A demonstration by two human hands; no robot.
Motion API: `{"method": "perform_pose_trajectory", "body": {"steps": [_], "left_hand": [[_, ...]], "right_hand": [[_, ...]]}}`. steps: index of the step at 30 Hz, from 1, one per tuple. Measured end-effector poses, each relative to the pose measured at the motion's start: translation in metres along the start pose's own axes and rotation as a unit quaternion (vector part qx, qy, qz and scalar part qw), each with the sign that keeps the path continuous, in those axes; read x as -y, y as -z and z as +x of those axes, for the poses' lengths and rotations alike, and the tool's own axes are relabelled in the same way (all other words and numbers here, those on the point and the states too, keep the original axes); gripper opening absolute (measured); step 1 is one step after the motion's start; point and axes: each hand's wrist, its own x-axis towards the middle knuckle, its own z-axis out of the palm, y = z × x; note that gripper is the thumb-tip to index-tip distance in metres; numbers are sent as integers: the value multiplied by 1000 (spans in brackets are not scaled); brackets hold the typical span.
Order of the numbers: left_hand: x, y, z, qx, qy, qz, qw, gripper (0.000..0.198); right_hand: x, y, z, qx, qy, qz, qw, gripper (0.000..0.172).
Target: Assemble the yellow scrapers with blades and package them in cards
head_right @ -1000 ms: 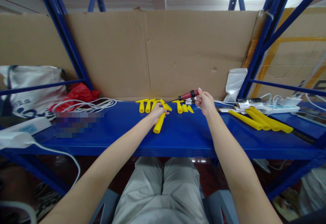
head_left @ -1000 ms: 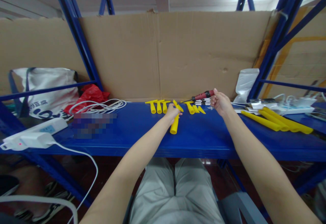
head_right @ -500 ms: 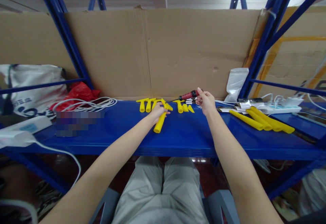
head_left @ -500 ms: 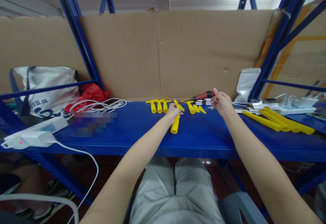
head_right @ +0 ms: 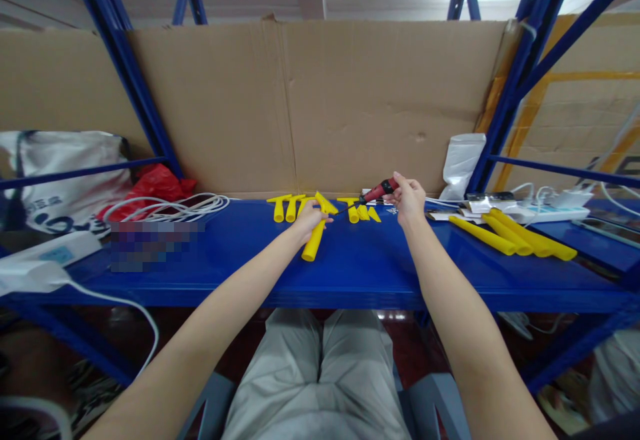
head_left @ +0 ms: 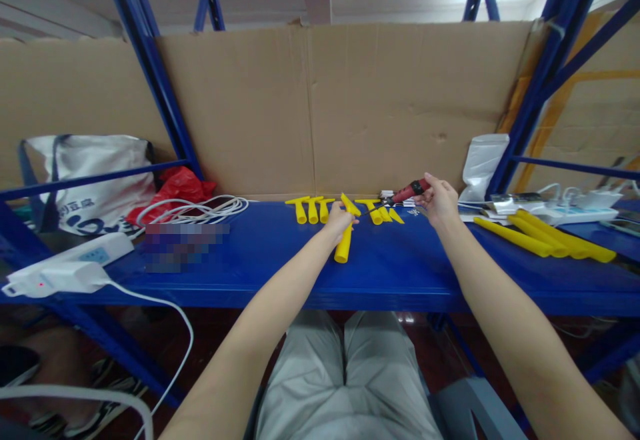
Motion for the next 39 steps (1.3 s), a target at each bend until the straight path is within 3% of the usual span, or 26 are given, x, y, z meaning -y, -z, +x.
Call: {"method": "perform_pose_trajectory", "body": {"steps": [6, 15, 20, 33, 39], "left_hand": [[-3, 0, -5, -6, -3, 1, 1000, 49], [-2, -1, -2, -4, -2, 6, 1000, 49], [-1, 0, -1, 6, -10, 11, 1000, 52], [4, -2, 5, 6, -14, 15, 1000, 51], [6, -2, 11, -15, -11, 7, 1000, 51]], "right_hand": [[-5, -4, -4, -32, -6, -70, 997, 31], [-9, -6, -7, 22, -70, -143, 987, 21], [-12, -4, -5, 33, -122, -219, 968, 13], [-22, -3, -8, 70, -199, -413, 886, 14], [-22, -1, -7, 69, -212, -424, 878, 13]]}}
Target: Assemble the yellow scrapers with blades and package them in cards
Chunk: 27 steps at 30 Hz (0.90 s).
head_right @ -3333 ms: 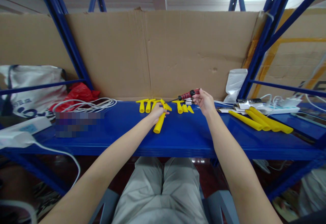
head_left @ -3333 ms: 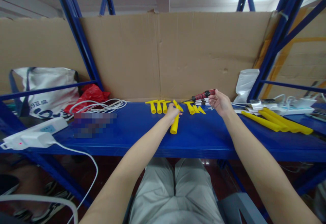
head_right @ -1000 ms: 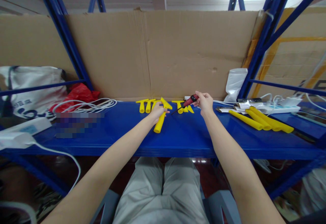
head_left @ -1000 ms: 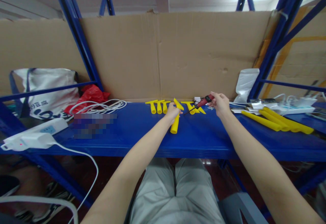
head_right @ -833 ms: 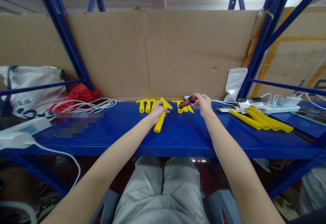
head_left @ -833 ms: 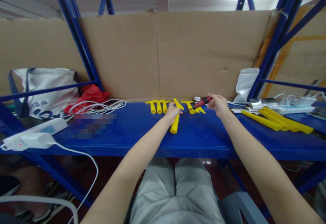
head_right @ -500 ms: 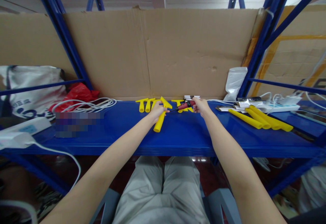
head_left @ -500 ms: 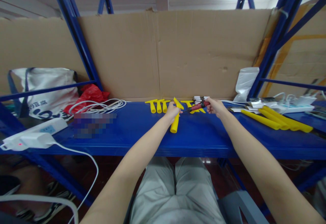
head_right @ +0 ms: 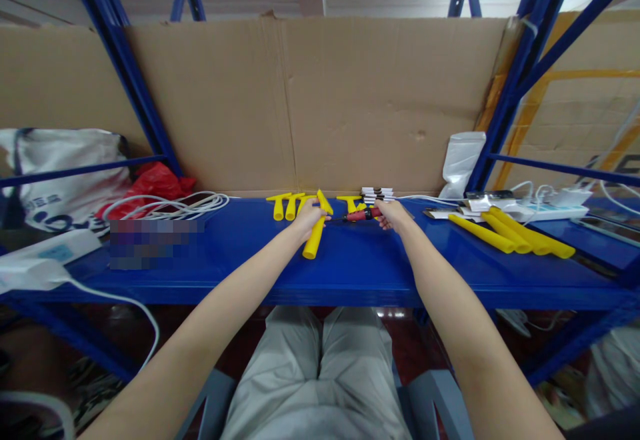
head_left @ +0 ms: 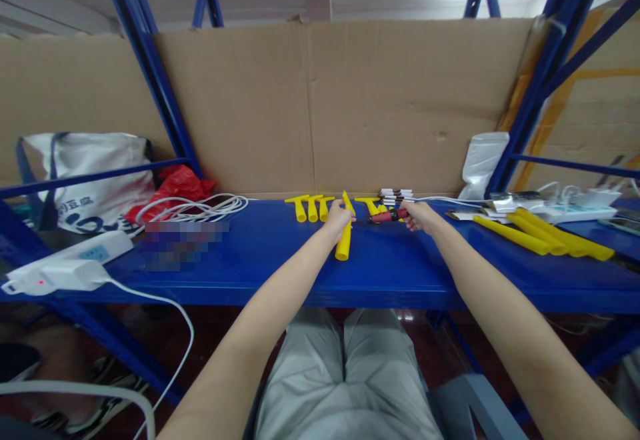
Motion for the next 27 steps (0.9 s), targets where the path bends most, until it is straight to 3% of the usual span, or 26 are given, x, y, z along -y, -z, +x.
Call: {"method": "perform_pose_trajectory", "body": {"steps": [8, 21, 27], "left_hand": [[1, 1, 2, 11, -28, 7, 1000, 52], [13, 3, 4, -38, -68, 63, 995, 55], [23, 3, 14, -34, -66, 90, 993, 56]], "right_hand": [[-2, 3, 3, -22, 9, -15, 1000, 18], [-13, 16, 16, -46, 4, -30, 999, 18], [-18, 31, 25, -91, 7, -135, 987, 23]]}}
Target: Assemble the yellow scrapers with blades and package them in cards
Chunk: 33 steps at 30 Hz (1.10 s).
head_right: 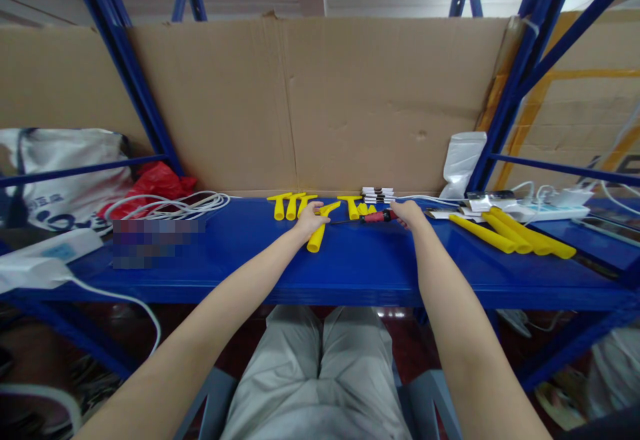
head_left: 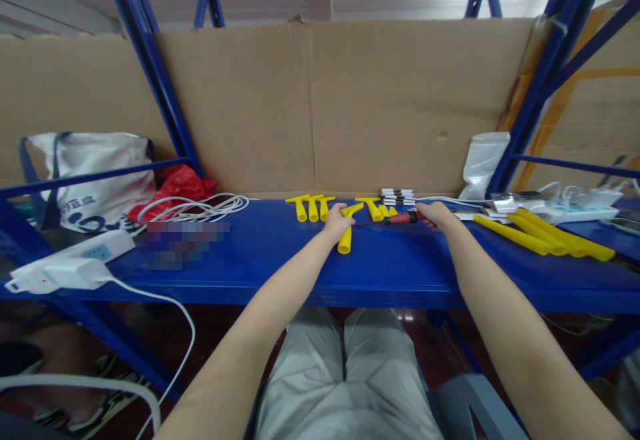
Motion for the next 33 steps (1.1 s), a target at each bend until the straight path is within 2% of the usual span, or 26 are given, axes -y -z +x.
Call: {"method": "perform_pose_trajectory", "body": {"steps": [5, 11, 18, 22, 25, 28, 30, 33], "left_hand": [[4, -1, 1, 5, -12, 22, 1000, 56], [5, -1, 4, 0, 0, 24, 1000, 56], [7, -2, 6, -6, 4, 2, 1000, 59], [3, 0, 5, 7, 1, 20, 1000, 56], [-2, 5, 2, 18, -32, 101, 994, 47], [-10, 13, -5, 20, -106, 265, 958, 31], [-16, 17, -11, 22, -104, 335, 936, 28], [-21, 19, -19, 40, -73, 373, 924, 22]], "right_hand": [[-7, 6, 13, -15, -34, -84, 996, 37], [-11, 6, 17, -7, -8, -208, 978, 51], [-12, 5, 21, -15, 10, -246, 969, 54], [-11, 7, 19, -48, 17, -263, 963, 55], [-7, 11, 11, -61, 22, -262, 963, 60], [-2, 13, 2, -65, 25, -263, 962, 62], [0, 13, -1, -69, 32, -266, 961, 62], [3, 12, -1, -76, 42, -266, 960, 60]]}}
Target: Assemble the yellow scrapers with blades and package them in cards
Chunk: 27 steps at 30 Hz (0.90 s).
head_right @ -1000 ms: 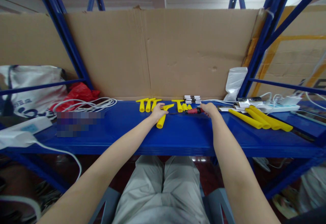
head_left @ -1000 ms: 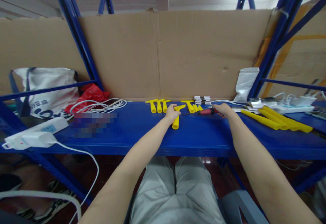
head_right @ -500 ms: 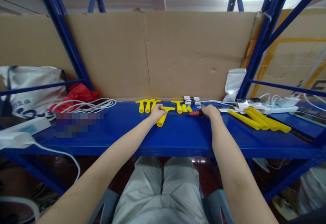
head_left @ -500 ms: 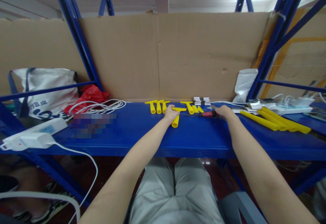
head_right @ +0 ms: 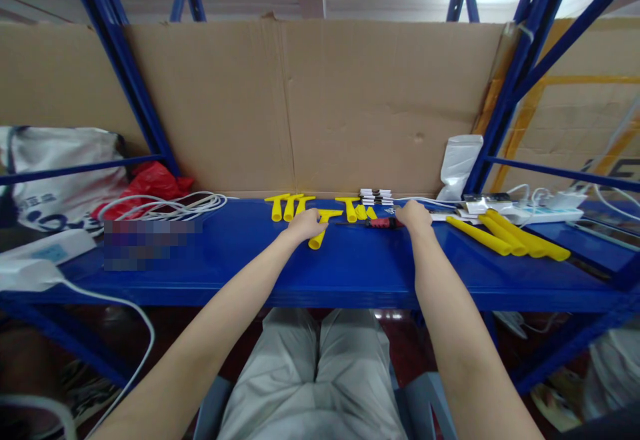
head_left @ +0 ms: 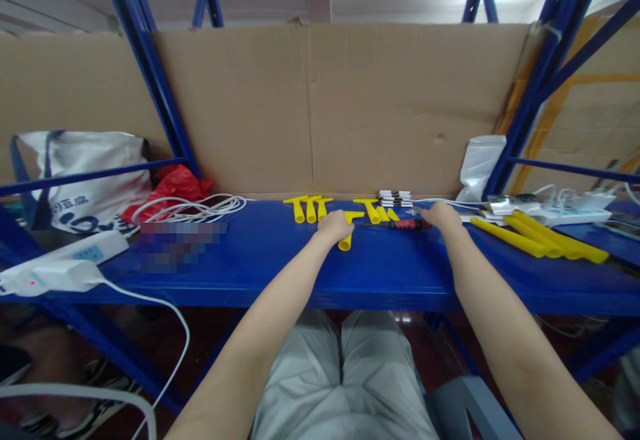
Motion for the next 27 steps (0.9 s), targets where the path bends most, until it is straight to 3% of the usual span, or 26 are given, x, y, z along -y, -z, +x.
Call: {"method": "perform_pose_trajectory", "body": {"steps": [5, 13, 19, 23, 27], "left_hand": [[0, -3, 1, -10, -19, 0, 1000, 17], [7, -12, 11, -22, -23, -30, 999, 18], [6, -11, 9, -23, -24, -14, 999, 21], [3, -8, 6, -7, -13, 25, 1000, 30], [1, -5, 3, 0, 3, 43, 999, 33]], "right_hand": [[6, 0, -4, -10, -2, -3, 1000, 53], [19, 3, -12, -53, 57, -35, 996, 37], [25, -8, 25, -65, 92, -33, 993, 40], [29, -21, 54, -44, 140, -26, 989, 51], [37, -33, 70, -19, 129, -9, 991, 58]]}}
